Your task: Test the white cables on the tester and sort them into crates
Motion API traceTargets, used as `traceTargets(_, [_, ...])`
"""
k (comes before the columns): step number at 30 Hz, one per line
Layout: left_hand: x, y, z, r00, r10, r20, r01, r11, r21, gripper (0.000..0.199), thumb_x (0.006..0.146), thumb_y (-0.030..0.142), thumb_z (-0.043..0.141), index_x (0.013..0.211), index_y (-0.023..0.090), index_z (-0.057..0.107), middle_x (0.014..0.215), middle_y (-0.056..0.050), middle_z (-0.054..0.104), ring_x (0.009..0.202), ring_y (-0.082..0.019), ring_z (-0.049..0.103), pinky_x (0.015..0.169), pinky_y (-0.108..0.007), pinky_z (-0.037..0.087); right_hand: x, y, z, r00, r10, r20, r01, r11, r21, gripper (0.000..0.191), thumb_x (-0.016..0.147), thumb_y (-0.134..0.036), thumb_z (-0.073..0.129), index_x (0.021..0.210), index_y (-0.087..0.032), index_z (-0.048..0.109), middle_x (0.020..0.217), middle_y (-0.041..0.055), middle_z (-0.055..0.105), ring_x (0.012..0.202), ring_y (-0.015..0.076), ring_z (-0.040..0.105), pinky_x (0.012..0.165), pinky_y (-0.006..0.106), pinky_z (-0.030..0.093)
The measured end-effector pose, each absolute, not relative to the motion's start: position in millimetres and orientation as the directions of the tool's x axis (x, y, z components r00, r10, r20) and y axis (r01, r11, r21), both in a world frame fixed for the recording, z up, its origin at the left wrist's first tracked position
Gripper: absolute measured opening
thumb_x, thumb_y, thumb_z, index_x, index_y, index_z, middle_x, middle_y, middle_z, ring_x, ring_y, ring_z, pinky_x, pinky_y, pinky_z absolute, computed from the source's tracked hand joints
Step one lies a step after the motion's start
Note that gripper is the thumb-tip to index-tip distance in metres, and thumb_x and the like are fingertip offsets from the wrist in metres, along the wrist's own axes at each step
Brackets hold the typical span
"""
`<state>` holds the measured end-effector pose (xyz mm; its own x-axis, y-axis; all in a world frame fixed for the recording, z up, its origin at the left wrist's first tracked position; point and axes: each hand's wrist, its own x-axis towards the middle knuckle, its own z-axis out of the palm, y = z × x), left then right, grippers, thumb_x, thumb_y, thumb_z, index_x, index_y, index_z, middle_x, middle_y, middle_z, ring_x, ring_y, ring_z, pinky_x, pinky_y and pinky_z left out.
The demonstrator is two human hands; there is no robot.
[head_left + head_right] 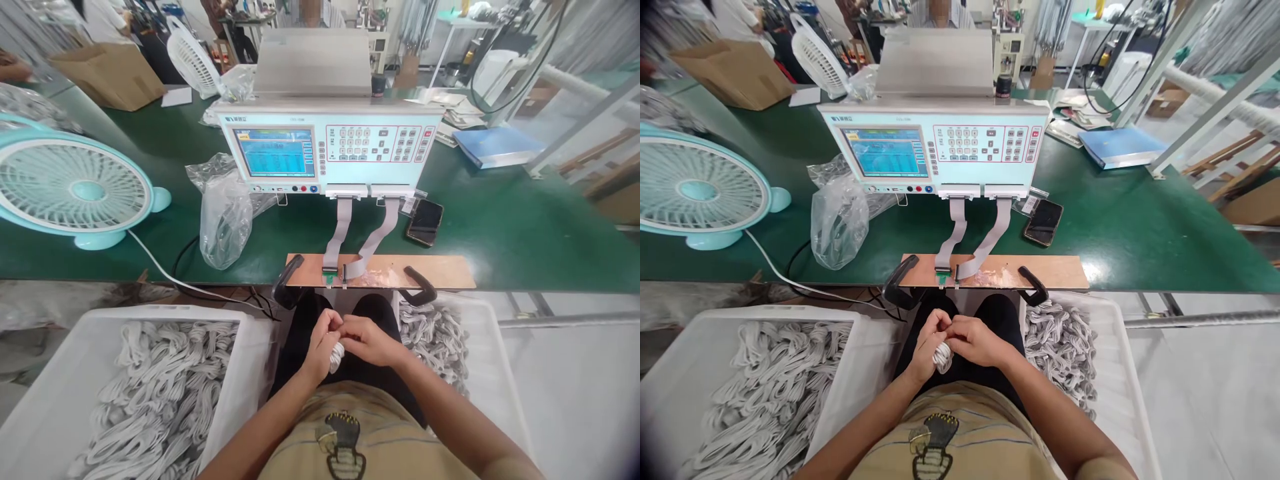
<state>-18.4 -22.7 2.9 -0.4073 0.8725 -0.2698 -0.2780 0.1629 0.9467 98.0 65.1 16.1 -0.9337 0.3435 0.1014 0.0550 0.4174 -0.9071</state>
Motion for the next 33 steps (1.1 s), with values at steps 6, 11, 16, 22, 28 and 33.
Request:
traceTargets(6, [-25.7, -17.1, -3.0, -0.482, 0.864, -0.147, -0.181, 0.066, 0.981, 0.008, 0.069, 0.015, 0.044, 0.073, 0.02, 0.049, 0.069, 0.001, 0.043, 0.065, -0.012, 0.041, 0.06, -0.023, 0.035, 90.1, 65.0, 8.5, -0.897, 0.43, 0.102, 0.124, 0.466, -0.876, 0.018, 0.084, -0.019, 0.049, 0.067, -0.017, 0.054, 0.067, -0.0003, 0.048, 0.062, 0.0114, 0.047, 0.058, 0.022, 0.036])
traceTargets(11, [-26.8, -14.1, -3.1, -0.528, 0.827, -0.193, -0.199, 0.1, 0.975, 0.006, 0.076, 0.023, 0.05, 0.079, 0.019, 0.053, 0.069, 0.001, 0.047, 0.062, -0.011, 0.043, 0.056, -0.022, 0.035, 82.0, 65.1, 2.9, -0.77, 0.624, 0.131, 0.213, 0.445, -0.87, 0.022, 0.084, -0.023, 0.049, 0.063, -0.018, 0.051, 0.064, -0.0007, 0.046, 0.06, 0.012, 0.045, 0.057, 0.024, 0.034])
traceTargets(16, [-29.9, -7.1, -1.1, -0.555, 0.811, -0.187, -0.195, 0.092, 0.976, 0.012, 0.076, 0.028, 0.057, 0.073, 0.018, 0.052, 0.066, 0.003, 0.047, 0.062, -0.01, 0.044, 0.059, -0.02, 0.037, 76.4, 76.1, -2.8, -0.586, 0.808, 0.054, 0.182, 0.197, -0.963, 0.023, 0.085, -0.032, 0.047, 0.068, -0.018, 0.052, 0.064, -0.0012, 0.048, 0.06, 0.0122, 0.045, 0.058, 0.024, 0.035])
traceTargets(22, [-42.9, -2.4, -5.8, -0.349, 0.874, -0.337, -0.489, 0.137, 0.861, 0.015, 0.076, 0.027, 0.056, 0.086, 0.016, 0.06, 0.07, 0.001, 0.054, 0.06, -0.009, 0.048, 0.056, -0.021, 0.042, 65.5, 82.5, -12.4, -0.506, 0.848, -0.157, 0.087, -0.131, -0.988, 0.027, 0.076, -0.041, 0.058, 0.068, -0.016, 0.059, 0.057, -0.0021, 0.051, 0.053, 0.0112, 0.043, 0.052, 0.023, 0.035])
traceTargets(28, [-61.3, -6.3, -7.2, -0.05, 0.912, -0.408, -0.798, 0.209, 0.565, 0.028, 0.066, 0.015, 0.064, 0.094, 0.013, 0.064, 0.071, -0.002, 0.058, 0.062, -0.008, 0.054, 0.061, -0.022, 0.047, 62.4, 81.9, -10.7, -0.439, 0.872, -0.216, 0.03, -0.227, -0.974, 0.024, 0.07, -0.04, 0.064, 0.071, -0.016, 0.064, 0.058, -0.0015, 0.055, 0.053, 0.0117, 0.047, 0.052, 0.023, 0.037])
traceTargets(33, [-60.8, -2.6, -9.3, -0.187, 0.892, -0.411, -0.705, 0.169, 0.689, 0.023, 0.067, 0.02, 0.069, 0.088, 0.013, 0.064, 0.067, 0.0, 0.058, 0.057, -0.008, 0.053, 0.054, -0.02, 0.047, 58.1, 81.7, -5.1, -0.42, 0.855, -0.303, -0.024, -0.345, -0.938, 0.025, 0.066, -0.04, 0.067, 0.065, -0.016, 0.065, 0.056, -0.0008, 0.058, 0.05, 0.011, 0.046, 0.05, 0.023, 0.037])
